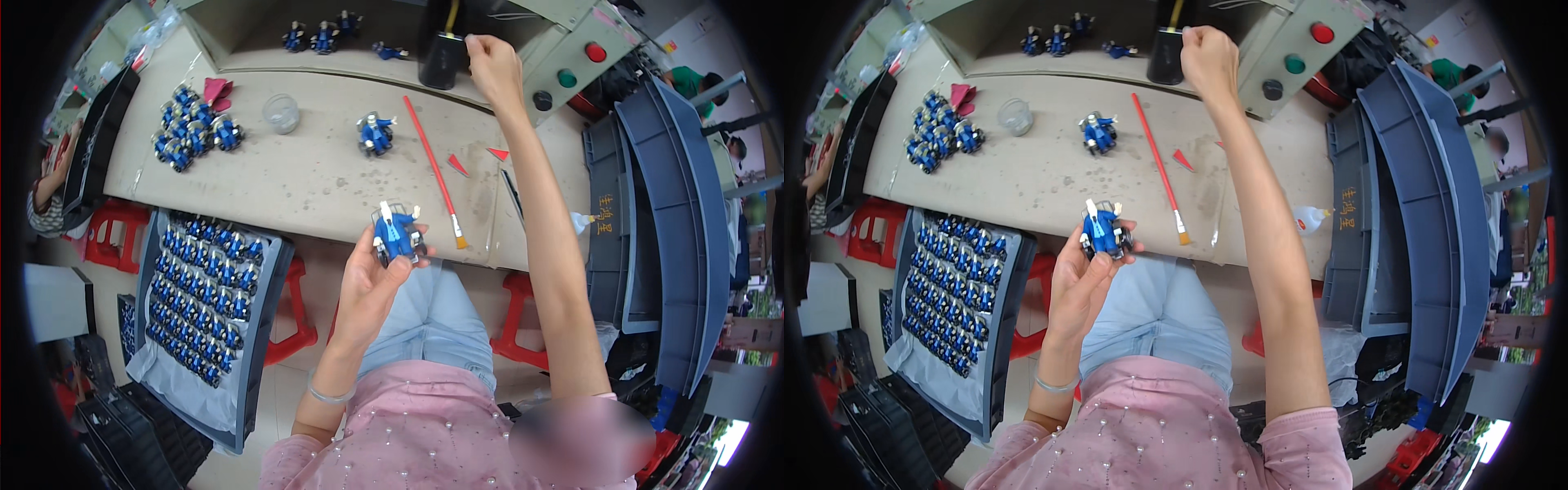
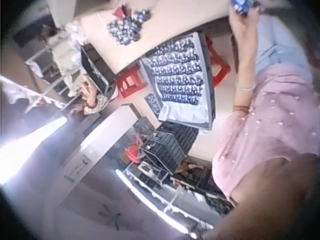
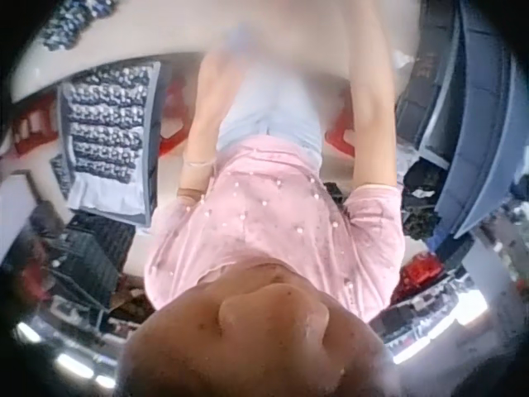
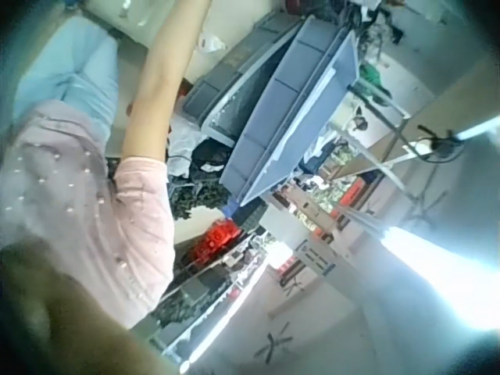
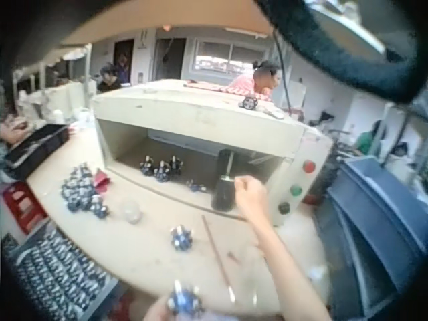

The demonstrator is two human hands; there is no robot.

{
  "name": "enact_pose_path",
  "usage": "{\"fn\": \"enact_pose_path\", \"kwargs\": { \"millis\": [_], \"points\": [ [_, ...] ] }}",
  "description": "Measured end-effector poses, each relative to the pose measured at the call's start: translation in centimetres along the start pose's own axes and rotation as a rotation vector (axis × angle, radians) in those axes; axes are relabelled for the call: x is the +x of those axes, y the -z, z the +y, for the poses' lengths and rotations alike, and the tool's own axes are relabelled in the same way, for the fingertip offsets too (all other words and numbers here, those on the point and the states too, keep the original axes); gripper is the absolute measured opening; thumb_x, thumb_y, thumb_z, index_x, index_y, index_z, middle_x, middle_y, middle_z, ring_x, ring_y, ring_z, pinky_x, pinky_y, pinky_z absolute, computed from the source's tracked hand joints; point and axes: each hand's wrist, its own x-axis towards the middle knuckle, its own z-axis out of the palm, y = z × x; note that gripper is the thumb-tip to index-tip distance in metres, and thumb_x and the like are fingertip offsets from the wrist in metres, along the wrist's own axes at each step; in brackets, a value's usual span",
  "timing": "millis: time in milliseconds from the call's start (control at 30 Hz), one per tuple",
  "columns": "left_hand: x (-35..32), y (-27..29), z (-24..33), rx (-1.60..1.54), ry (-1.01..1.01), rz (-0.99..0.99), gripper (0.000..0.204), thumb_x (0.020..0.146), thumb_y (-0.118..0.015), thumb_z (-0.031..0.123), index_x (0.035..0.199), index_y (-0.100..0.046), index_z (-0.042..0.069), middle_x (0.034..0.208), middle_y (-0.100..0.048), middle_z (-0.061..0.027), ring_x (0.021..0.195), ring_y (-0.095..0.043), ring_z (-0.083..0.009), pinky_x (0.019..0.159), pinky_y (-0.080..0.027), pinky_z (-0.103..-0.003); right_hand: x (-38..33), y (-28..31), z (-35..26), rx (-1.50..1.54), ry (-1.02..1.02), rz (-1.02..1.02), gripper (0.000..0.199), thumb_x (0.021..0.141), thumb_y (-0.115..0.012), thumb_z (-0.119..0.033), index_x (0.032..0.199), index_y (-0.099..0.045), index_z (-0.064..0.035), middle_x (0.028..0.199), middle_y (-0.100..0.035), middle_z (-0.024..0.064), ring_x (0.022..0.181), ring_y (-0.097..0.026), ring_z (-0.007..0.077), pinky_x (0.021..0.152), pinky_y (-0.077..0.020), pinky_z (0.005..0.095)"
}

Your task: Assembling and applying finishing touches to small robot toy figures at a factory workbench.

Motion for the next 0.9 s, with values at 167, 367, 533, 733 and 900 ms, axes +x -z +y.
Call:
{"fn": "enact_pose_path", "kwargs": {
  "millis": [167,367,533,733,900],
  "points": [
    [1.2,1.0,2.1,-0.029,-0.084,-0.018,0.051,0.089,-0.058,0.009,0.132,-0.036,-0.006,0.123,-0.053,-0.0202,0.103,-0.059,-0.0247,0.086,-0.048,-0.034,6.3,-2.9,1.2,-0.348,-0.188,-0.158,0.051,0.079,-0.060,-0.045,0.099,-0.068,0.0005,0.108,-0.062,0.0271,0.108,-0.057,0.0414,0.093,-0.0445,0.0435],
    [2.2,2.7,2.3,-0.004,-0.184,-0.040,0.052,0.088,-0.063,0.012,0.131,-0.038,-0.005,0.122,-0.054,-0.0186,0.103,-0.060,-0.0224,0.086,-0.050,-0.032,7.4,-2.8,-0.8,-0.468,-0.222,-0.125,0.048,0.075,-0.064,-0.037,0.103,-0.067,0.0012,0.113,-0.062,0.0256,0.112,-0.057,0.0387,0.095,-0.0437,0.0425],
    [2.4,3.2,2.3,0.001,-0.190,-0.059,0.053,0.088,-0.065,0.015,0.130,-0.039,-0.003,0.122,-0.055,-0.0168,0.103,-0.060,-0.0215,0.087,-0.049,-0.031,9.3,-1.7,-1.4,-0.620,-0.136,-0.081,0.034,0.069,-0.068,-0.026,0.080,-0.068,0.0060,0.079,-0.066,0.0186,0.068,-0.064,0.0284,0.069,-0.0507,0.0371],
    [2.6,3.0,2.3,0.013,-0.180,-0.102,0.058,0.086,-0.068,0.012,0.132,-0.037,-0.003,0.123,-0.054,-0.0153,0.104,-0.060,-0.0201,0.089,-0.049,-0.031,8.1,-1.5,-1.7,0.089,-0.461,-0.045,0.007,0.068,-0.069,0.003,0.067,-0.063,0.0069,0.069,-0.061,0.0106,0.056,-0.058,0.0138,0.048,-0.0496,0.0213],
    [2.6,2.5,2.0,0.082,-0.208,-0.083,0.056,0.084,-0.067,0.003,0.131,-0.036,-0.004,0.115,-0.051,-0.0093,0.101,-0.053,-0.0130,0.090,-0.044,-0.027,6.1,-2.2,-2.6,0.253,-0.486,0.037,0.008,0.067,-0.069,0.006,0.068,-0.061,0.0091,0.068,-0.061,0.0118,0.056,-0.059,0.0161,0.053,-0.0551,0.0240]
  ]
}}
